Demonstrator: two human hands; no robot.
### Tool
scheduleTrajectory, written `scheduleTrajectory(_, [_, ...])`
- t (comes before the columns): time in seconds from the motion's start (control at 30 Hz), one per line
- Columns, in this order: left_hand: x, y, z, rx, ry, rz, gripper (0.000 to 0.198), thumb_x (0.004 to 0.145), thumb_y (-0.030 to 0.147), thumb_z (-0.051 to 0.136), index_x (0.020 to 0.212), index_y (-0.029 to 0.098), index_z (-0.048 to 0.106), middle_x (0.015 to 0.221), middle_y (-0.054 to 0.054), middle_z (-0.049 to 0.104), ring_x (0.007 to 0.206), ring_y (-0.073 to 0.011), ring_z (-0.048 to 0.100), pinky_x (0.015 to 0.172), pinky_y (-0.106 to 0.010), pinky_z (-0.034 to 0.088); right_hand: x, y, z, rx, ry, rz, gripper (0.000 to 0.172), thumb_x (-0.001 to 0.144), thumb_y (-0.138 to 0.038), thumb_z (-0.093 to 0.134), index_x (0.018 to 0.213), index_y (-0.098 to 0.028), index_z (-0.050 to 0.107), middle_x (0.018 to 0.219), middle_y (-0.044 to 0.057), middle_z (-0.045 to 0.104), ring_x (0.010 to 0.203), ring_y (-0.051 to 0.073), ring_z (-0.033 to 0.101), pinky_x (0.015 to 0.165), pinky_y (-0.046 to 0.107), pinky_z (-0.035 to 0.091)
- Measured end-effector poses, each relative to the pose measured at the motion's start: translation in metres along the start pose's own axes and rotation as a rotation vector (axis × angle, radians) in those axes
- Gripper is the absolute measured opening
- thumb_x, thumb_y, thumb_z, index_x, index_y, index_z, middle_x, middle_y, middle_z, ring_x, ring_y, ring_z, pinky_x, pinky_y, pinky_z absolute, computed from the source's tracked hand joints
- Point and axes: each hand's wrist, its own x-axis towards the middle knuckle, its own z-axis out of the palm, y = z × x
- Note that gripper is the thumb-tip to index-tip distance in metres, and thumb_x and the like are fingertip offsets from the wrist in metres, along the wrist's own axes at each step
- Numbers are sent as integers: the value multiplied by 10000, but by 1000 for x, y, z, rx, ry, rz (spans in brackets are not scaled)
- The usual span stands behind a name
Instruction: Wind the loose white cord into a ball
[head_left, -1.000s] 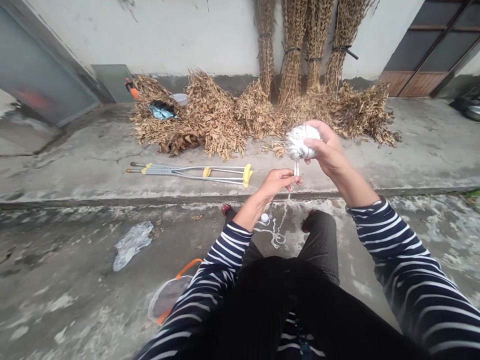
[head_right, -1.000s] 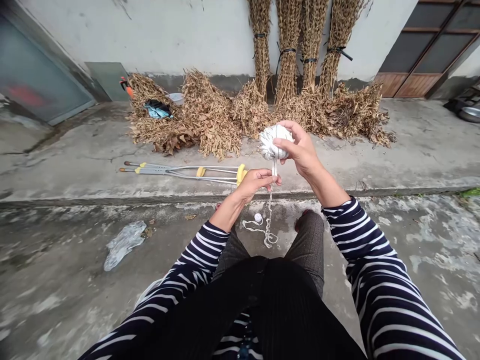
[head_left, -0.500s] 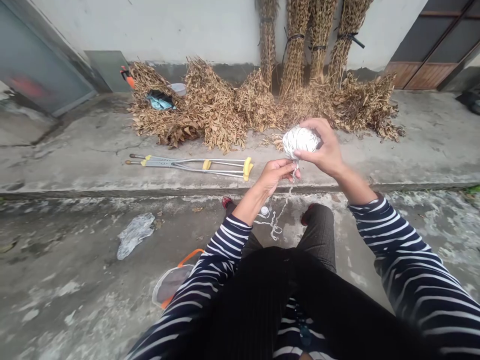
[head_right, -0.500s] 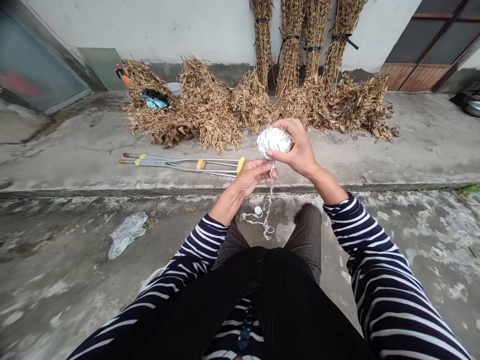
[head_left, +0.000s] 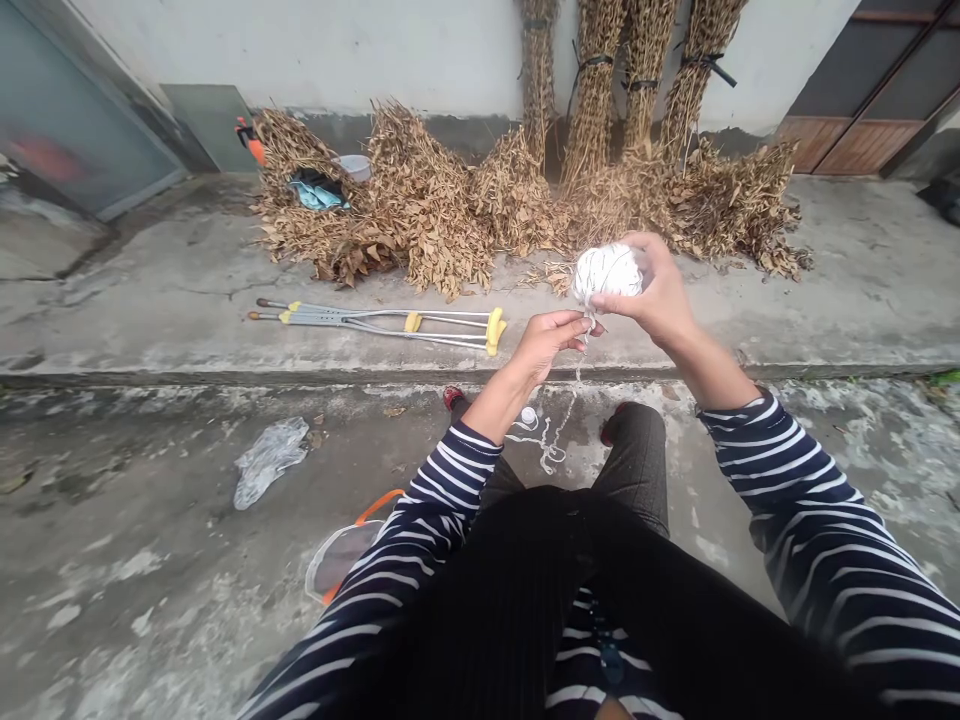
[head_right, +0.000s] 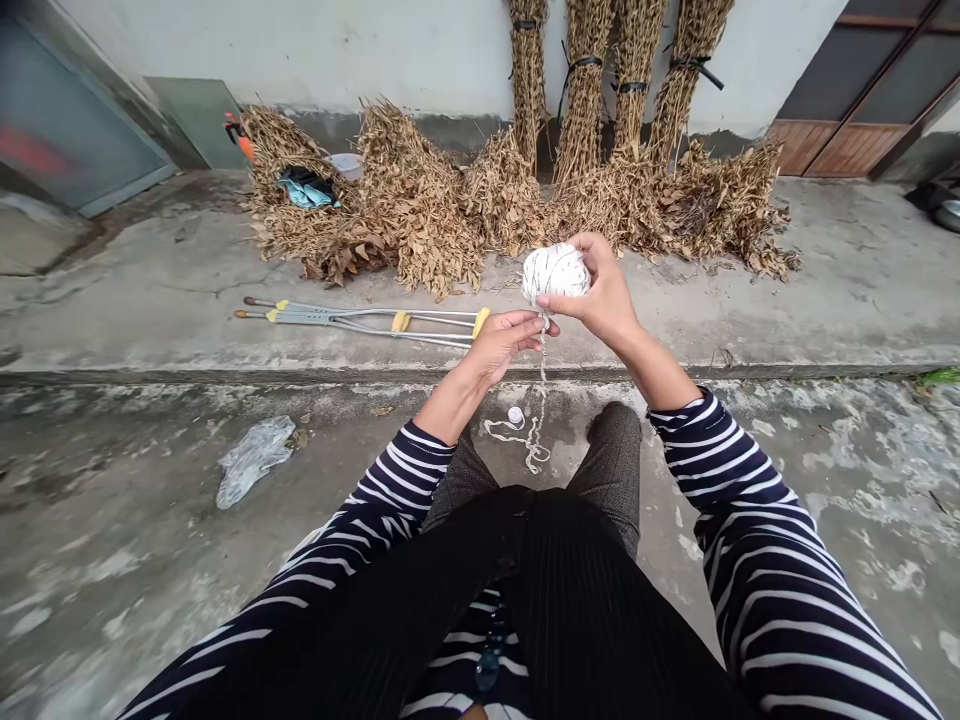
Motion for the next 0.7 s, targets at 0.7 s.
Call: scheduleTrajectory(0.7, [-14, -29, -11, -40, -82, -74, 527, 755, 517, 904, 991, 115, 658, 734, -24, 706, 575, -115, 664, 434, -185, 418, 37, -9, -20, -242, 90, -202, 847, 606, -620, 986, 1284, -322, 576, 1289, 94, 671, 1226, 393, 657, 983, 638, 591])
